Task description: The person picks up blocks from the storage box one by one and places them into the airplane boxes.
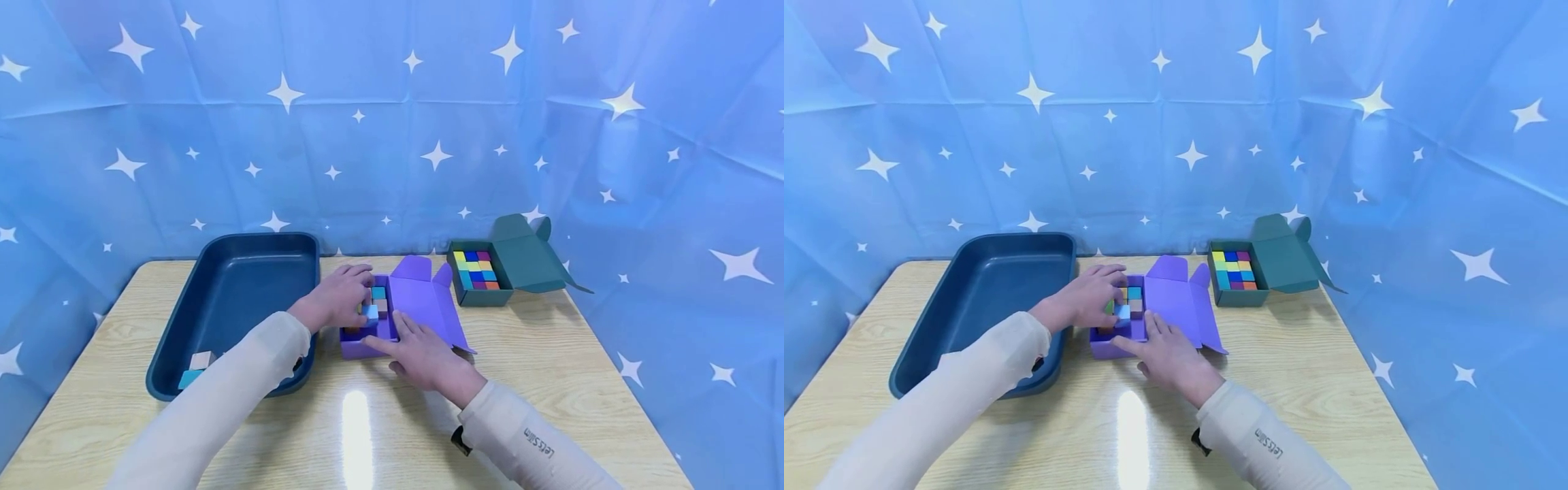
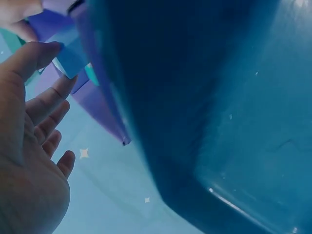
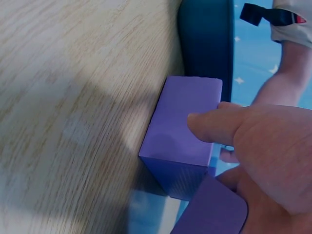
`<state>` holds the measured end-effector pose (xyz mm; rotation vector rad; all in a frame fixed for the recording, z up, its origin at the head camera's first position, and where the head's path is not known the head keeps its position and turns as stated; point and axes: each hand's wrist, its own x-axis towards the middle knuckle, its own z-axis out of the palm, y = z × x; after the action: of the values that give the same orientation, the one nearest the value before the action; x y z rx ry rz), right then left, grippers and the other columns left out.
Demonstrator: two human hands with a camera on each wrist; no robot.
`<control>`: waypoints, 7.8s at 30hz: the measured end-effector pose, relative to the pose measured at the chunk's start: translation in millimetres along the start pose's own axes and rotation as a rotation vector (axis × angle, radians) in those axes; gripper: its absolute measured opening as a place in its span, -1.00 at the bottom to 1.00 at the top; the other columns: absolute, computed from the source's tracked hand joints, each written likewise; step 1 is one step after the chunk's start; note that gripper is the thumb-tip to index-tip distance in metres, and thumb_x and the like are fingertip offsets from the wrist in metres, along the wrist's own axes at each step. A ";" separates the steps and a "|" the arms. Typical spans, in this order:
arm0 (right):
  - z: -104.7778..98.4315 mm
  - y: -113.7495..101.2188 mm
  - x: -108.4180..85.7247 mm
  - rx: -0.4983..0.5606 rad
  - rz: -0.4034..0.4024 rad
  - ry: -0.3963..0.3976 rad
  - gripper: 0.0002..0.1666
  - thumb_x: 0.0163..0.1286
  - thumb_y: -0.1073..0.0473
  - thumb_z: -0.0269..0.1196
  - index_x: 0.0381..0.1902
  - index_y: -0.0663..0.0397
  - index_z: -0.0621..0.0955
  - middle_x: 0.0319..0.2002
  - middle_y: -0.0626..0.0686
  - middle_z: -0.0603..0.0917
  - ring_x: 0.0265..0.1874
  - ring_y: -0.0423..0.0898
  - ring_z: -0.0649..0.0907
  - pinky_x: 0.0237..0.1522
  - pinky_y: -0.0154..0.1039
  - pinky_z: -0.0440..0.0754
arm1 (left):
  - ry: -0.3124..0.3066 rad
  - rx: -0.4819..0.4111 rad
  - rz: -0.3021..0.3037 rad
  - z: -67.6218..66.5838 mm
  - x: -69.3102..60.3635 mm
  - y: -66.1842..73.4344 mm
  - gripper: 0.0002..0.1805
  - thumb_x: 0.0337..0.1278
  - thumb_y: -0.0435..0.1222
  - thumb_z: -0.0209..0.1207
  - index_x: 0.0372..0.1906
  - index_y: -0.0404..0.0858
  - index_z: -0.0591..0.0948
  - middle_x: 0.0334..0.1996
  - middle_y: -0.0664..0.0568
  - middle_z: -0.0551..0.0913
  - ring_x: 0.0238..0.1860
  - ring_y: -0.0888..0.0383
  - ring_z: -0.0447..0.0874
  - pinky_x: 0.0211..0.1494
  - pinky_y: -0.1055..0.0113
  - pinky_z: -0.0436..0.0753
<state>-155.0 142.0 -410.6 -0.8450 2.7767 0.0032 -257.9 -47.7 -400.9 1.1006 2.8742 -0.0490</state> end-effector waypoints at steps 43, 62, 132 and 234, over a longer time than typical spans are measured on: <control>1.6 -1.7 -0.6 -0.009 0.024 -0.006 -0.26 0.44 -0.04 0.17 0.46 -0.66 0.15 0.52 0.32 0.08 0.50 0.25 0.19 0.39 0.19 0.36 | 0.176 -0.006 -0.064 -13.0 -44.2 -38.3 -0.74 0.04 -0.03 0.36 -0.26 -0.10 0.70 0.22 -0.07 0.52 0.51 -0.10 0.12 0.54 -0.09 0.18; 1.7 -1.6 -2.5 0.056 0.025 -0.012 -0.24 0.45 0.00 0.15 0.47 -0.68 0.12 0.54 0.32 0.01 0.51 0.26 0.14 0.43 0.21 0.29 | 0.202 -0.065 -0.206 -2.6 -156.3 -107.7 -0.83 -0.06 -0.15 0.43 -0.34 -0.10 0.74 0.16 -0.19 0.54 0.46 -0.25 0.10 0.42 -0.32 0.18; 2.3 -0.4 -1.8 0.035 0.002 0.018 -0.26 0.44 0.00 0.17 0.46 -0.63 0.16 0.52 0.35 0.07 0.50 0.28 0.17 0.38 0.24 0.35 | 0.221 -0.071 -0.329 39.6 -220.4 -134.6 -0.84 -0.22 -0.19 0.43 -0.47 -0.13 0.71 0.08 -0.26 0.55 0.38 -0.31 0.11 0.37 -0.31 0.12; 10.4 -11.9 -8.8 -0.217 0.022 0.165 -0.29 0.39 -0.09 0.22 0.42 -0.58 0.24 0.38 0.34 0.38 0.35 0.20 0.45 0.27 0.12 0.52 | -0.045 0.327 0.021 13.0 32.6 35.8 -0.60 0.24 0.07 0.14 -0.04 -0.09 0.73 0.40 0.01 0.38 0.53 0.02 0.10 0.61 0.03 0.07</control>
<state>-139.0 137.7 -417.9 -0.9026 2.9802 0.2536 -257.6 -0.1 -416.4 1.1571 2.8808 -0.5527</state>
